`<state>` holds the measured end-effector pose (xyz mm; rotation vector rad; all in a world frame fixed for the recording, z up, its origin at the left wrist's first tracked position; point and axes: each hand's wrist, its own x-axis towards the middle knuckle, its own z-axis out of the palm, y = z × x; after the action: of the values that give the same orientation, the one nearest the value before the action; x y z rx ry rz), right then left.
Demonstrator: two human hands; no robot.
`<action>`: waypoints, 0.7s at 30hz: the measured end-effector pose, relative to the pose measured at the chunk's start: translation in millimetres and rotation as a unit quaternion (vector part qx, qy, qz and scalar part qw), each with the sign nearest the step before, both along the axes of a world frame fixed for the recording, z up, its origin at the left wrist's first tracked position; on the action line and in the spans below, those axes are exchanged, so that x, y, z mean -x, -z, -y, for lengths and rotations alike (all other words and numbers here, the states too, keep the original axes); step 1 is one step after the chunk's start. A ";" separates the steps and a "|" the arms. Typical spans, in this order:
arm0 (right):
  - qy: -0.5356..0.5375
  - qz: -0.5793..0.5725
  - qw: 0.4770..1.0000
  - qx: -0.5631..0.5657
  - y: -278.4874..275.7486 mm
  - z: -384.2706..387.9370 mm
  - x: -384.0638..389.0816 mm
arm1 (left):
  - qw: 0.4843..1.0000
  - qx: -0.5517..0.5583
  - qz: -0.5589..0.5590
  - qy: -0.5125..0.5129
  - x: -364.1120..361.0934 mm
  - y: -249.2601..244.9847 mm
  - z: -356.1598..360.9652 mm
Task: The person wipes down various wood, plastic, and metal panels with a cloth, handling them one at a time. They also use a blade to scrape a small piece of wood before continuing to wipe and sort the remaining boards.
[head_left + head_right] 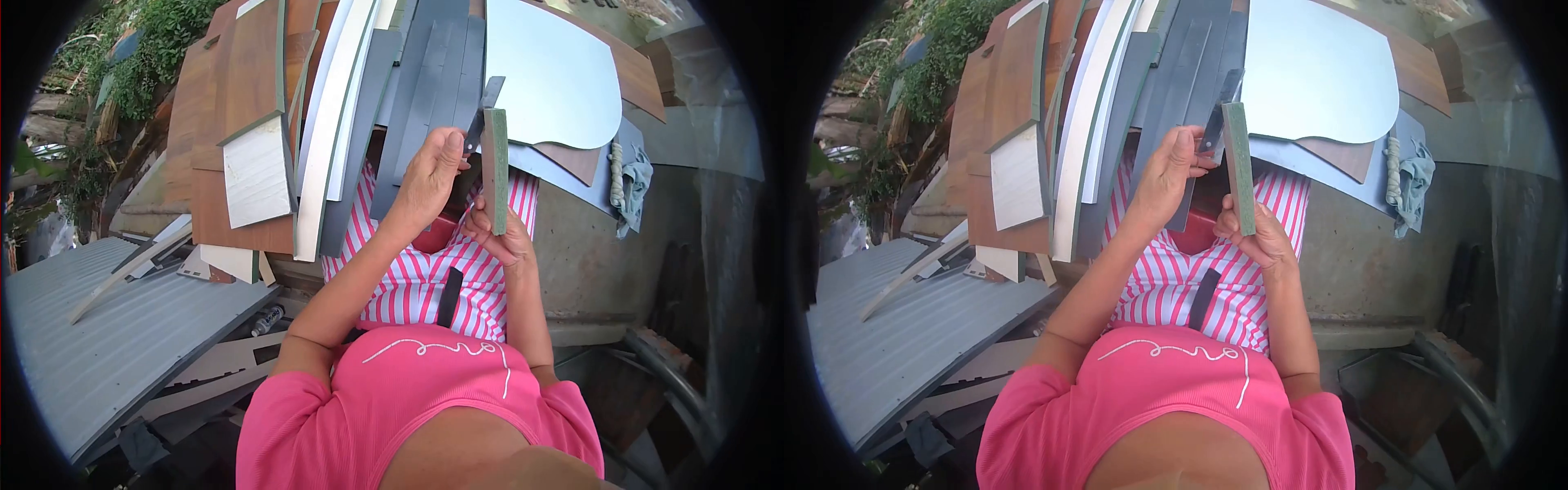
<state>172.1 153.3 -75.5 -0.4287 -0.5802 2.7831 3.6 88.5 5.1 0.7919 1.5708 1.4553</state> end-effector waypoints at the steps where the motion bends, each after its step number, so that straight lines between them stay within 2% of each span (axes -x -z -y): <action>1: -0.015 0.007 1.000 -0.002 -0.8 2.1 1.8 | 0.999 0.012 -0.028 -0.023 0.6 -0.5 4.7; 2: -0.030 0.013 0.999 -0.004 -1.7 3.3 3.3 | 0.997 0.025 -0.056 -0.046 1.8 -0.7 8.8; 5: -0.055 0.023 0.998 -0.008 -1.0 4.6 6.4 | 0.995 0.001 -0.041 -0.086 7.0 17.0 18.9; 9: -0.067 0.025 0.997 -0.021 -2.3 7.7 12.4 | 0.992 -0.006 -0.029 -0.121 13.2 16.8 23.3; 13: -0.075 0.043 0.996 -0.029 2.9 11.3 11.8 | 0.993 0.022 -0.031 -0.114 16.6 4.9 28.4; 15: -0.087 0.042 0.993 -0.073 2.1 13.0 11.5 | 0.991 0.024 -0.028 -0.129 15.2 4.4 28.5; 16: -0.085 0.042 0.993 -0.073 -1.7 13.6 11.9 | 0.991 0.024 -0.028 -0.127 14.3 5.8 28.4; 18: -0.071 0.141 0.979 -0.132 -14.9 15.8 13.6 | 0.990 0.018 -0.043 -0.135 11.7 12.2 29.3; 21: -0.013 0.140 0.978 -0.153 -33.3 21.5 22.1 | 0.990 0.022 -0.056 -0.124 8.5 20.8 30.0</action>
<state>150.1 131.8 -42.3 -0.7518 -1.0647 2.6103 -4.8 58.5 -15.7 0.6812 1.8336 1.5678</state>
